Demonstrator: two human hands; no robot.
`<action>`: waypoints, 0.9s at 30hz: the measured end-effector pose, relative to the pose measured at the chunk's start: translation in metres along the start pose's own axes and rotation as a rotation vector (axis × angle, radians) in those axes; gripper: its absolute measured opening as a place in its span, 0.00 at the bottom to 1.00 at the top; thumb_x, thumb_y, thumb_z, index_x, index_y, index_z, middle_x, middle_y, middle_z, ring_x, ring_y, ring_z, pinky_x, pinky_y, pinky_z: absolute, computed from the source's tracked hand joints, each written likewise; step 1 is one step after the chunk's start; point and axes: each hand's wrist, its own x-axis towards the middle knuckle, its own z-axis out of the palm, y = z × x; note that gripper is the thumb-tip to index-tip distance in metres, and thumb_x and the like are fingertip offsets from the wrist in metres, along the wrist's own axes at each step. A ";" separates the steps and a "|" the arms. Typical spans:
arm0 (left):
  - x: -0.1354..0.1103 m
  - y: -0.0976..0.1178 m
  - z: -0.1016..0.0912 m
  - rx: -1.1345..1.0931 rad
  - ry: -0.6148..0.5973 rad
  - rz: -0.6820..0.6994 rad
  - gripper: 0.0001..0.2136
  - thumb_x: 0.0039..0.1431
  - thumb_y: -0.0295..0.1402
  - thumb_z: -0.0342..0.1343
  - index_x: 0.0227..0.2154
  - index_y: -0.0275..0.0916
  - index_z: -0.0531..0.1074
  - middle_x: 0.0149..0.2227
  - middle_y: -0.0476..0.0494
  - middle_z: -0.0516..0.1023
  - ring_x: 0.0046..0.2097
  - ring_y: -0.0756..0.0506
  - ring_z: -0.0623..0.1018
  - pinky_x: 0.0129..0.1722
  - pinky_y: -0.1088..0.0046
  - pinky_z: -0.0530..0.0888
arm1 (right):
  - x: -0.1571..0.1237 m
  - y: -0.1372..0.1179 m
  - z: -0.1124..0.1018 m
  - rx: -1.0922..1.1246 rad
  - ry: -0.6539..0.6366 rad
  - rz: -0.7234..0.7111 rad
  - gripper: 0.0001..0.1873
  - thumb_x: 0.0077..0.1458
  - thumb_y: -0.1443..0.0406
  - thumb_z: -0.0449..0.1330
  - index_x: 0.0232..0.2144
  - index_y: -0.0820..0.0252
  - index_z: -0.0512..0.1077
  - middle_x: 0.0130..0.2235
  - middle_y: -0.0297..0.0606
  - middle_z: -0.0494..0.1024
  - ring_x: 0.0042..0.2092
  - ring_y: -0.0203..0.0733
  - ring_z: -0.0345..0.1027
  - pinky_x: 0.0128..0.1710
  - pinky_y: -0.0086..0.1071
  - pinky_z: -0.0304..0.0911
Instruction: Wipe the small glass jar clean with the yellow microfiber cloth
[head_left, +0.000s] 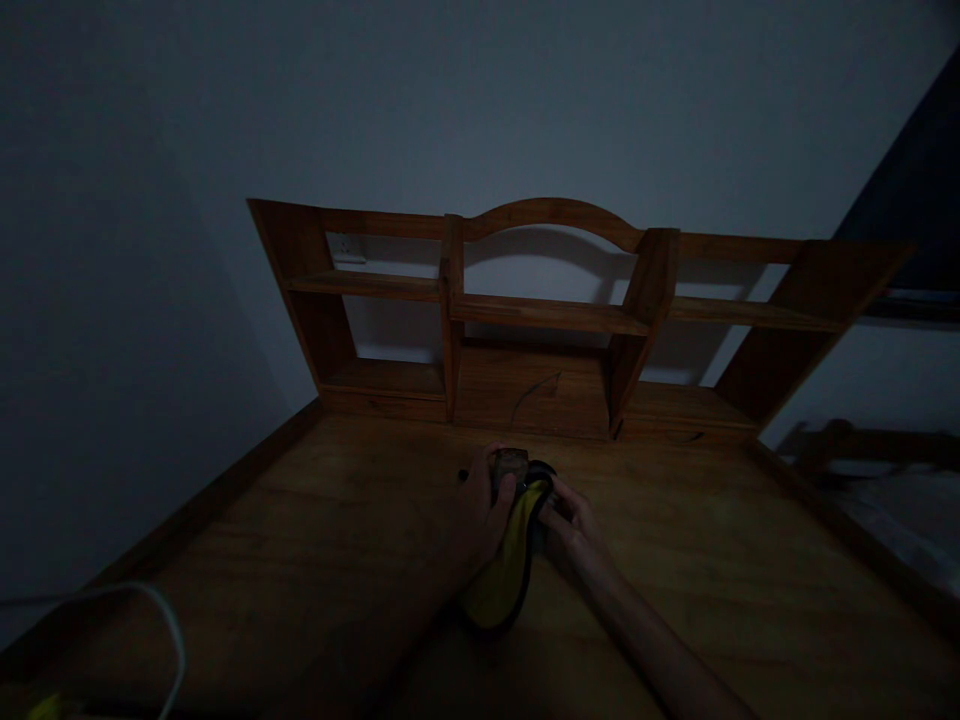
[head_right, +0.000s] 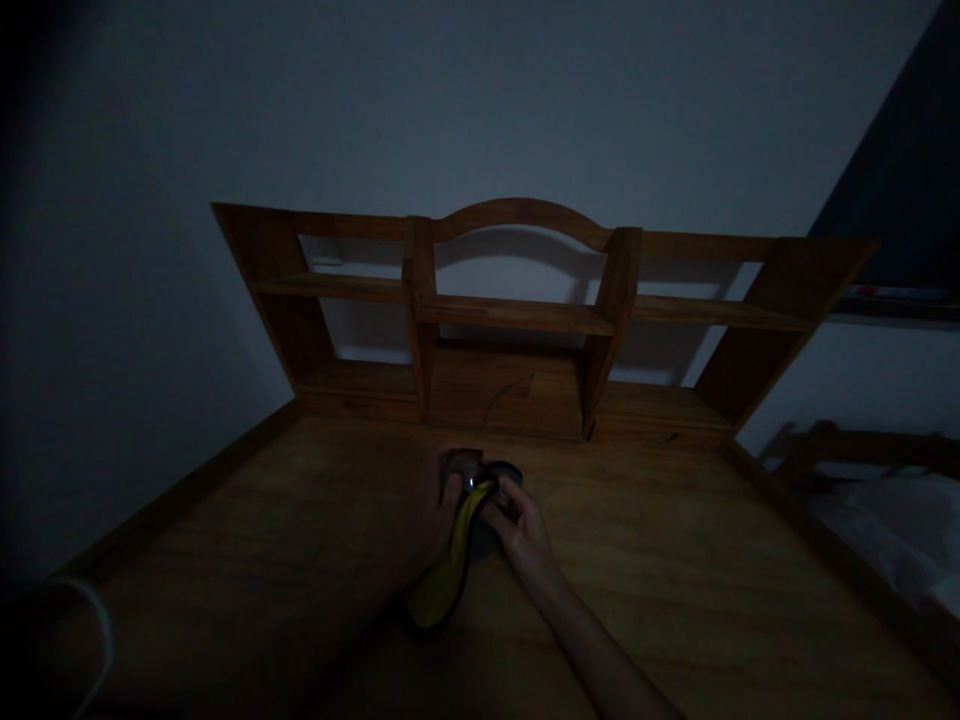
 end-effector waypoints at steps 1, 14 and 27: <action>0.000 -0.001 0.000 0.006 0.008 -0.002 0.17 0.66 0.39 0.44 0.55 0.40 0.60 0.51 0.38 0.71 0.50 0.42 0.73 0.52 0.61 0.68 | 0.000 0.000 0.000 0.021 -0.012 0.000 0.13 0.50 0.60 0.67 0.39 0.55 0.75 0.40 0.36 0.75 0.43 0.43 0.69 0.45 0.33 0.62; 0.004 0.003 -0.006 0.176 -0.007 0.265 0.22 0.61 0.36 0.50 0.58 0.44 0.58 0.56 0.41 0.64 0.56 0.42 0.67 0.56 0.63 0.65 | -0.001 -0.015 0.002 0.128 -0.126 0.017 0.11 0.49 0.63 0.68 0.37 0.57 0.77 0.31 0.32 0.74 0.34 0.34 0.67 0.39 0.26 0.62; 0.015 -0.022 0.014 -0.233 -0.105 -0.013 0.34 0.56 0.41 0.59 0.63 0.43 0.54 0.60 0.38 0.63 0.60 0.40 0.65 0.60 0.61 0.62 | 0.006 -0.006 0.000 0.335 -0.056 0.057 0.16 0.49 0.68 0.68 0.42 0.61 0.74 0.40 0.40 0.78 0.40 0.39 0.72 0.43 0.30 0.64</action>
